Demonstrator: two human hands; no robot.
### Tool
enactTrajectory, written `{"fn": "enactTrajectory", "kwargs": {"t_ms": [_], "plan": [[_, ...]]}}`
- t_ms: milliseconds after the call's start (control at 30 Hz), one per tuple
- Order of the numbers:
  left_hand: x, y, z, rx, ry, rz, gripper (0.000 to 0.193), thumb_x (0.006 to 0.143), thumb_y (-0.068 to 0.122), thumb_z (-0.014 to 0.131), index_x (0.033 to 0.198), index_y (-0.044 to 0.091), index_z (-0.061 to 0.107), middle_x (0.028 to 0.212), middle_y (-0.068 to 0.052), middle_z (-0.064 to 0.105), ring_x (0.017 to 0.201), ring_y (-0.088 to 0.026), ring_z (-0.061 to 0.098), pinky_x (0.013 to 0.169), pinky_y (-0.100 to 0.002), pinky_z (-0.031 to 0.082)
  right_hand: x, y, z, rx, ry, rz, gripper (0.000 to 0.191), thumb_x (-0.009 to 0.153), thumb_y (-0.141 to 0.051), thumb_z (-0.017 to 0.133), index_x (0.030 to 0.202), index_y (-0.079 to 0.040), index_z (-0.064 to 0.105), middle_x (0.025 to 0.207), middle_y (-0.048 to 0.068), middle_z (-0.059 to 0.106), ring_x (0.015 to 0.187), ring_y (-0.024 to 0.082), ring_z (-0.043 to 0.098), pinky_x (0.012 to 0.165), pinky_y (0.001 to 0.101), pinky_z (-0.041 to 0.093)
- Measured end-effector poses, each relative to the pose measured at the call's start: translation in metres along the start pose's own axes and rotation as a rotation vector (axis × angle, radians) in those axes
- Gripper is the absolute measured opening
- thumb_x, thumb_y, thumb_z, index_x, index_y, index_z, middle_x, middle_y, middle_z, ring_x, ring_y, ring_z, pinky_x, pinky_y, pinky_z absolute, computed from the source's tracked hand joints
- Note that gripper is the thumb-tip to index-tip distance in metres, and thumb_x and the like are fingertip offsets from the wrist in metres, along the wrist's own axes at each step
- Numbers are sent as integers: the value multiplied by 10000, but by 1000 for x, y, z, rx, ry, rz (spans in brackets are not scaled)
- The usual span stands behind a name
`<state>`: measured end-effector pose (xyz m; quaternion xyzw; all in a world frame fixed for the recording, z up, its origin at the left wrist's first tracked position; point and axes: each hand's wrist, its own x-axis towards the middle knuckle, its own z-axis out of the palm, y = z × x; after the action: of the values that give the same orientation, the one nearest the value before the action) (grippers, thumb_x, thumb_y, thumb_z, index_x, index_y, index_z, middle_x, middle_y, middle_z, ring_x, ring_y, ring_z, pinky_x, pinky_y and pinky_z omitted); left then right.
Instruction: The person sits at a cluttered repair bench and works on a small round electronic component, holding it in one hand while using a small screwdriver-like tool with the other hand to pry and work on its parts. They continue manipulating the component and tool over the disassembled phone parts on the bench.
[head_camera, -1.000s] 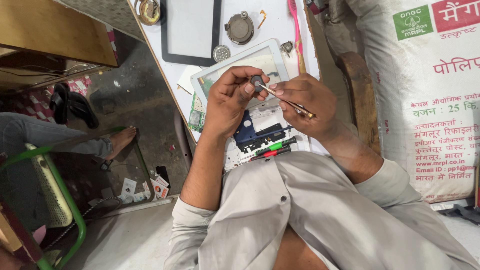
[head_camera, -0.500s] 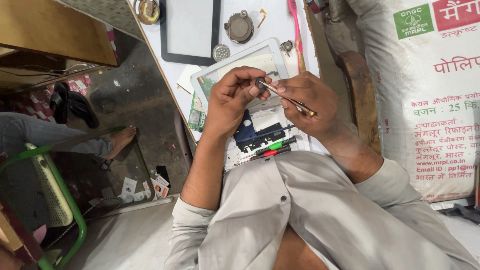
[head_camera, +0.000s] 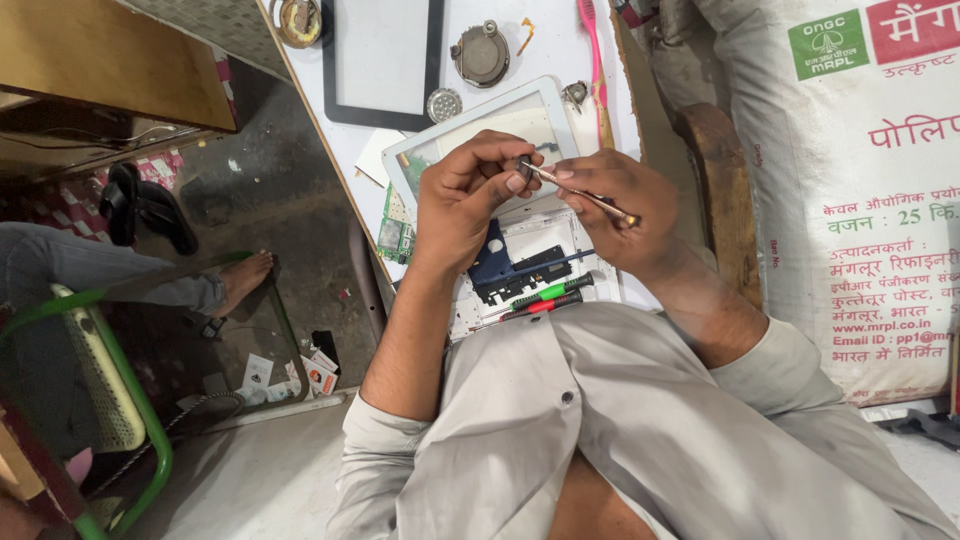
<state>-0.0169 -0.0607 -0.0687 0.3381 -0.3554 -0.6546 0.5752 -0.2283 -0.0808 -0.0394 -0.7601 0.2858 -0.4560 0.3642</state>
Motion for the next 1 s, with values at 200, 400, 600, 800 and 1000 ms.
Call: {"fn": "enactTrajectory", "kwargs": {"t_ms": [200,400,600,800,1000], "plan": [[3,2,1,41,-3,32,233,943,-120,708,1167,-60,702,1154,-141,697,989,-177,718,914,-297,613,0,1,-2,86,10,59,197,1101,-152,633,1212,11,646,1111,196,725,932,219,758,785,287,614],[3,4,2,84,-14,42,224,925,-151,702,1124,-50,716,1156,-137,678,1063,-188,705,947,-308,633,0,2,-2,223,24,126,224,1118,-170,612,1218,25,660,1129,206,712,938,217,740,801,294,603],[1,-4,4,76,9,99,228,944,-143,718,1149,-52,677,1144,-95,650,1038,-149,660,930,-285,591,2,3,-3,192,1,96,228,1131,-172,601,1242,22,648,1140,206,713,955,226,742,811,299,614],[0,-8,7,-2,116,124,192,978,-88,720,1139,-28,634,1071,-80,649,956,-139,669,837,-288,603,4,1,1,154,-1,67,303,1115,-241,592,1290,5,624,1180,176,725,950,210,735,804,292,609],[2,-1,9,46,157,99,210,994,-80,679,1203,-55,678,1104,-104,670,943,-159,702,837,-281,616,6,-2,2,80,-24,11,261,1127,-219,607,1291,-18,636,1171,175,722,963,219,719,809,296,609]]}}
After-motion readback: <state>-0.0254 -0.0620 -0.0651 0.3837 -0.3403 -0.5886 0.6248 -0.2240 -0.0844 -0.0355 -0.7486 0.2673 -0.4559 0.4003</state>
